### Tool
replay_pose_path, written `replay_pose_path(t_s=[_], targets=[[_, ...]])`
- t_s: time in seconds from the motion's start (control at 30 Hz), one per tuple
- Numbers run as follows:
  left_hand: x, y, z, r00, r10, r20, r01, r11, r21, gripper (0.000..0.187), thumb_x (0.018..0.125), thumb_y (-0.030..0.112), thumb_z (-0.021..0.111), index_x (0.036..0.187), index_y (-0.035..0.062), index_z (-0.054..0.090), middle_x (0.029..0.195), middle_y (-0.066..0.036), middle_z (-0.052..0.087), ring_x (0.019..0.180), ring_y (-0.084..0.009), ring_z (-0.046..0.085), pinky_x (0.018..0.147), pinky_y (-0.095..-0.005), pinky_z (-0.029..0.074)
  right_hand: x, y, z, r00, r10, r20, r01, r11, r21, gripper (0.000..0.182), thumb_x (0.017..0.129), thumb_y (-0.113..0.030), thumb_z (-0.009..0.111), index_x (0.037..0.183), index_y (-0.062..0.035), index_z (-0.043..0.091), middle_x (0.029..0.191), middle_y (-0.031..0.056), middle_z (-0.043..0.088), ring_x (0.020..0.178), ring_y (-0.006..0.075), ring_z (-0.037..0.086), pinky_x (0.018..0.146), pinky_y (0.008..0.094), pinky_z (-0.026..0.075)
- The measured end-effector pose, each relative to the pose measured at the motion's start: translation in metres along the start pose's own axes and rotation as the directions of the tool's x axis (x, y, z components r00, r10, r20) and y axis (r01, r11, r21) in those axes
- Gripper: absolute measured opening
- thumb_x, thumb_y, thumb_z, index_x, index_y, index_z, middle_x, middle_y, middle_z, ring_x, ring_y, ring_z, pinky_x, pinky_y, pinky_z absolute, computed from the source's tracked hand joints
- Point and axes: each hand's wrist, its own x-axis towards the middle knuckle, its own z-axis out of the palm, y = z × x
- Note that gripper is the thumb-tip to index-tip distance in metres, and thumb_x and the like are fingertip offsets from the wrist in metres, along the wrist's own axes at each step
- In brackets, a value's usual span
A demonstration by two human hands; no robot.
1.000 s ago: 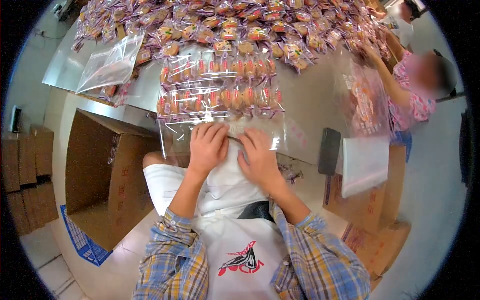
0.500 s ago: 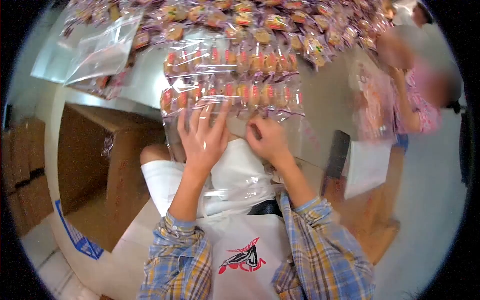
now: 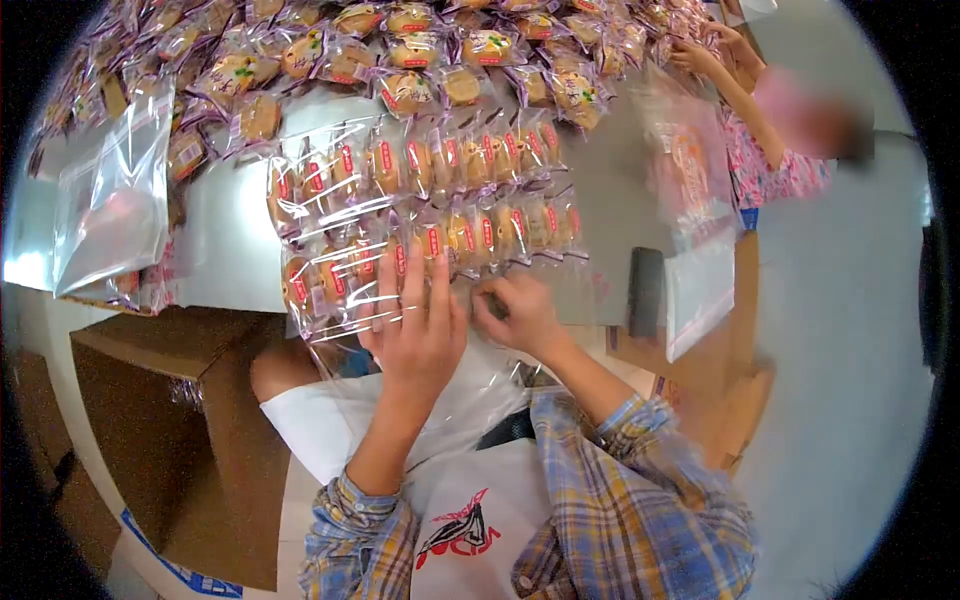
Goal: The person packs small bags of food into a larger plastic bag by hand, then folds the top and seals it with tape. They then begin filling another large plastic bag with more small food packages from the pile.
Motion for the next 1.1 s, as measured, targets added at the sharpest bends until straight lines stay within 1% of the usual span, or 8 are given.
replay_pose_path(t_s=[0.17,0.33,0.57,0.77,0.83,0.93,1.0,1.1], targets=[[0.004,-0.002,0.002,0.998,0.044,-0.047,-0.045,0.999,-0.008,0.041,0.090,0.022,0.066,0.130,0.0118,0.068,0.142,-0.007,0.061,0.135,-0.0300,0.054,0.116,-0.0508,0.016,-0.002,0.005,0.002,1.000,-0.011,0.000,0.011,1.000,0.016,0.014,0.077,-0.012,0.077,0.088,-0.0093,0.070,0.073,0.0091,0.066,0.065,0.0269,0.064,0.058,0.0386,0.051],[0.011,-0.012,0.005,0.990,0.134,-0.051,-0.136,0.990,-0.041,0.043,0.089,0.019,0.068,0.131,0.0102,0.067,0.138,-0.010,0.064,0.134,-0.0307,0.055,0.106,-0.0537,0.038,-0.001,0.001,0.000,1.000,0.015,-0.012,-0.014,0.999,0.049,0.015,0.078,-0.013,0.076,0.089,-0.0081,0.069,0.074,0.0100,0.066,0.066,0.0283,0.064,0.060,0.0392,0.052],[0.017,-0.014,0.007,0.985,0.163,-0.048,-0.164,0.986,-0.008,0.050,0.086,0.024,0.071,0.135,0.0186,0.065,0.143,-0.005,0.059,0.135,-0.0279,0.051,0.110,-0.0549,0.032,-0.006,0.006,0.006,0.995,-0.025,-0.092,0.031,0.998,0.063,0.016,0.079,-0.017,0.073,0.091,-0.0075,0.067,0.073,0.0108,0.063,0.069,0.0324,0.063,0.061,0.0427,0.051],[0.012,-0.011,0.015,0.978,0.189,-0.092,-0.182,0.980,0.074,0.057,0.079,0.026,0.076,0.135,0.0312,0.065,0.143,-0.002,0.058,0.135,-0.0231,0.049,0.117,-0.0522,0.023,-0.040,-0.039,-0.033,0.869,-0.483,0.108,0.492,0.868,-0.073,0.007,0.077,-0.010,0.072,0.083,-0.0112,0.068,0.069,0.0060,0.057,0.062,0.0247,0.057,0.054,0.0384,0.045],[0.013,-0.006,0.019,0.977,0.173,-0.128,-0.163,0.983,0.084,0.058,0.078,0.025,0.077,0.134,0.0314,0.065,0.143,-0.002,0.059,0.134,-0.0229,0.050,0.117,-0.0518,0.023,-0.036,-0.067,-0.075,0.781,-0.623,0.024,0.568,0.727,0.385,0.010,0.075,-0.007,0.073,0.084,-0.0123,0.071,0.068,0.0019,0.056,0.059,0.0204,0.053,0.053,0.0363,0.042],[0.011,0.001,0.018,0.985,0.145,-0.098,-0.137,0.987,0.086,0.055,0.077,0.023,0.077,0.131,0.0291,0.066,0.142,-0.003,0.059,0.134,-0.0235,0.049,0.117,-0.0524,0.023,-0.005,-0.068,-0.148,0.844,-0.533,-0.055,0.418,0.591,0.690,0.014,0.081,-0.013,0.074,0.094,-0.0097,0.071,0.077,0.0052,0.065,0.069,0.0261,0.063,0.063,0.0380,0.050],[0.010,0.008,0.020,0.987,0.134,-0.083,-0.127,0.988,0.084,0.056,0.078,0.023,0.076,0.133,0.0282,0.065,0.142,-0.003,0.059,0.134,-0.0243,0.049,0.117,-0.0531,0.023,0.040,-0.042,-0.179,0.910,-0.363,-0.200,0.413,0.836,0.361,0.026,0.077,-0.006,0.075,0.104,-0.0048,0.072,0.090,0.0094,0.067,0.087,0.0251,0.066,0.077,0.0368,0.052],[0.013,0.013,0.016,0.986,0.136,-0.096,-0.127,0.987,0.094,0.054,0.080,0.023,0.074,0.134,0.0261,0.065,0.132,-0.003,0.062,0.128,-0.0251,0.052,0.113,-0.0545,0.027,0.120,0.059,-0.150,0.959,0.011,-0.282,0.003,0.999,0.049,0.072,0.080,-0.037,0.081,0.135,-0.0006,0.053,0.133,0.0237,0.054,0.125,0.0379,0.051,0.107,0.0465,0.041]])
